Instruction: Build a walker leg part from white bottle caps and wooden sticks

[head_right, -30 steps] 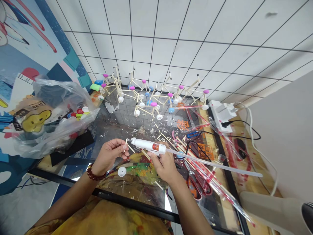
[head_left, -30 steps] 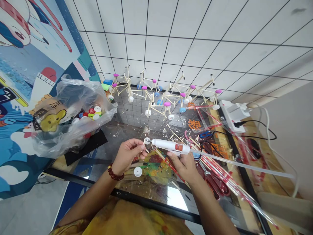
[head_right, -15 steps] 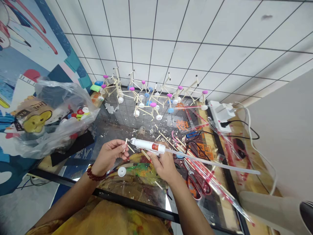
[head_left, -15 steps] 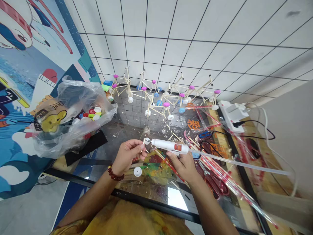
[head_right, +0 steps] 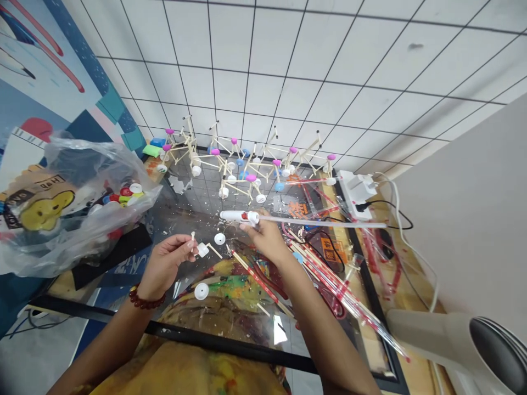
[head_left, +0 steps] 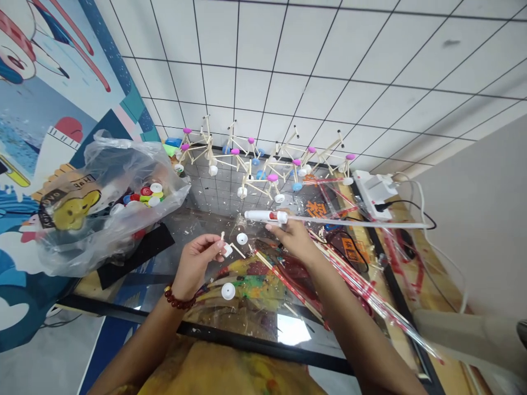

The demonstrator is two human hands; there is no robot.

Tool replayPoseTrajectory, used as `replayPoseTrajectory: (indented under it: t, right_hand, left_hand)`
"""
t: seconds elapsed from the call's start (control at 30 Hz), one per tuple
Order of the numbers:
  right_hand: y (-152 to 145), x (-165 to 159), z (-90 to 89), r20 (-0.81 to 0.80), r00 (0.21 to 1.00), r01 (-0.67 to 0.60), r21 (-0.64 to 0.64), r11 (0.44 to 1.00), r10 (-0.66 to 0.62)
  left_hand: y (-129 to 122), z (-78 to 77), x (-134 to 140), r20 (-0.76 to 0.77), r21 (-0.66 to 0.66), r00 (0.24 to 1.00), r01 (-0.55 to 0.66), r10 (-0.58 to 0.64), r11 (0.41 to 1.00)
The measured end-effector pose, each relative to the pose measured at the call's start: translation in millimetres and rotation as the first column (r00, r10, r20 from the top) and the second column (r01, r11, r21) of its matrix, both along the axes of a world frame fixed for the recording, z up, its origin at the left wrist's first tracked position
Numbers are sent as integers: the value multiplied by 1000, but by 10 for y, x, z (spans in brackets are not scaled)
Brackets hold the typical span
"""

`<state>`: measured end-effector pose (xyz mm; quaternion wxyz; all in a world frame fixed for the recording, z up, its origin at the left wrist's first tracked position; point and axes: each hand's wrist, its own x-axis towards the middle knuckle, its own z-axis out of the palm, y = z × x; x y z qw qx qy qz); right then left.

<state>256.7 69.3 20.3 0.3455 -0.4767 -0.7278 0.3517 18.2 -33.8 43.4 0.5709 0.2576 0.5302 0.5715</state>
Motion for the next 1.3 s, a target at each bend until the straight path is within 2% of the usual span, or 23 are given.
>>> replayPoseTrajectory:
  t: [0.13, 0.3, 0.53, 0.7, 0.77, 0.87, 0.93, 1.0, 1.07, 1.17, 1.23, 1.3]
  right_hand:
    - [259, -95, -131, 6, 1000, -9, -112, 994, 10]
    - [365, -249, -225, 61, 997, -47, -104, 993, 54]
    - [381, -323, -200, 205, 977, -48, -71, 996, 62]
    - [342, -298, -99, 259, 963, -55, -70, 996, 71]
    - [224, -238, -15, 330, 944, -16, -15, 1000, 20]
    - [-119, -144, 145, 450, 877, 87, 191, 978, -166]
    - [-394, -147, 235, 324, 933, 97, 196, 976, -157]
    - [-627, -231, 284, 50, 998, -26, 26, 999, 25]
    - [-775, -370, 291, -229, 968, -147, -177, 973, 105]
    - [-852, -577, 266, -503, 864, -236, -376, 896, 17]
    - [-855, -660, 255, -580, 812, -249, -449, 858, -68]
    - [-845, -682, 257, -604, 787, -233, -481, 845, -126]
  left_hand:
    - [-20, -24, -55, -47, 24, 998, -35, 36, 999]
    - [-7, -67, -88, -38, 28, 999, -32, 33, 999]
    - [28, -25, 13, 67, -17, 997, 26, -25, 1000]
    - [42, -13, 106, 169, -62, 985, 52, -41, 997]
    - [37, -13, 122, 177, -63, 984, 42, -30, 997]
    - [16, -7, 138, 178, -53, 984, 35, -25, 998]
    - [1, 6, 155, 171, -22, 984, 48, -44, 999]
    - [-7, 33, 182, 160, 18, 984, 74, -76, 997]
    - [-9, 69, 218, 142, 47, 983, 111, -117, 993]
    - [-13, 121, 273, 108, 70, 983, 140, -147, 988]
    - [-27, 136, 285, 96, 74, 984, 143, -149, 987]
    - [-56, 132, 247, 92, 63, 983, 150, -156, 987]
